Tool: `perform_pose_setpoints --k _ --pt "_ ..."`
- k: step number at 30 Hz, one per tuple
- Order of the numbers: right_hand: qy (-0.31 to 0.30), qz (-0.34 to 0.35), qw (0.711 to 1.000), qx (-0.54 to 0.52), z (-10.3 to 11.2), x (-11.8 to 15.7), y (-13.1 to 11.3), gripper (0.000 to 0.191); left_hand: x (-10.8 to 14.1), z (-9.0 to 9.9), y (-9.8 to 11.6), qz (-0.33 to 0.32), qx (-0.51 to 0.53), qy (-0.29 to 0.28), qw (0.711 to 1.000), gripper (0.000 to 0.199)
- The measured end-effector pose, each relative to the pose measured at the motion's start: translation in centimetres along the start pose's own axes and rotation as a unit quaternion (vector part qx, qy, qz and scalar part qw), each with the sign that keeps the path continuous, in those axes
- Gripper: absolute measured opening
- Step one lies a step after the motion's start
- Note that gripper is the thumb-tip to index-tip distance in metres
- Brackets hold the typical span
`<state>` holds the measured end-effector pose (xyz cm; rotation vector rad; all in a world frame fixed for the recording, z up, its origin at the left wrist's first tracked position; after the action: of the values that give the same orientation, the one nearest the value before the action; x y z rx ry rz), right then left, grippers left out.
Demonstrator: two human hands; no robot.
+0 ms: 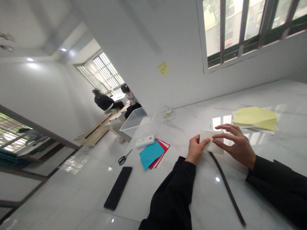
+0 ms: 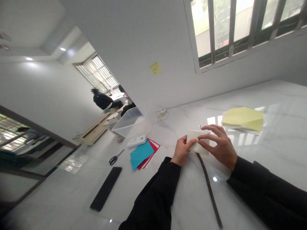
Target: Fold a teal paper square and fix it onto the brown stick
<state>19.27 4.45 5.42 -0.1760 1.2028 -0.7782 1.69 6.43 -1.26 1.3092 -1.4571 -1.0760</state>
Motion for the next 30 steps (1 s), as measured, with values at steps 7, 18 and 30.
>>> perform_pose_setpoints --k 7,18,30 --pt "0.021 -0.043 0.999 -0.025 1.2 -0.5 0.8 0.011 -0.7 1.9 -0.5 0.0 0.003 0.059 0.998 0.051" --pt "0.028 -0.266 0.963 0.021 4.2 -0.4 12.4 0.035 -1.6 4.6 0.9 -0.062 -0.045 0.136 0.988 0.04" --pt "-0.336 -0.193 0.922 -0.005 1.0 0.1 12.7 0.039 -1.4 5.6 1.4 -0.048 0.067 0.17 0.982 0.058"
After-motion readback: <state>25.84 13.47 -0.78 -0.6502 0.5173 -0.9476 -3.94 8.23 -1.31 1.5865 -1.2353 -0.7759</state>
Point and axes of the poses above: each hand's wrist, its own x-axis away from the middle knuckle, its own z-axis out of the back of the hand, y = z × x, the point moved 8 cm from there along -x, towards the middle knuckle, and after that the axes turned 2 degrees about -y, right-handed, at the moved point
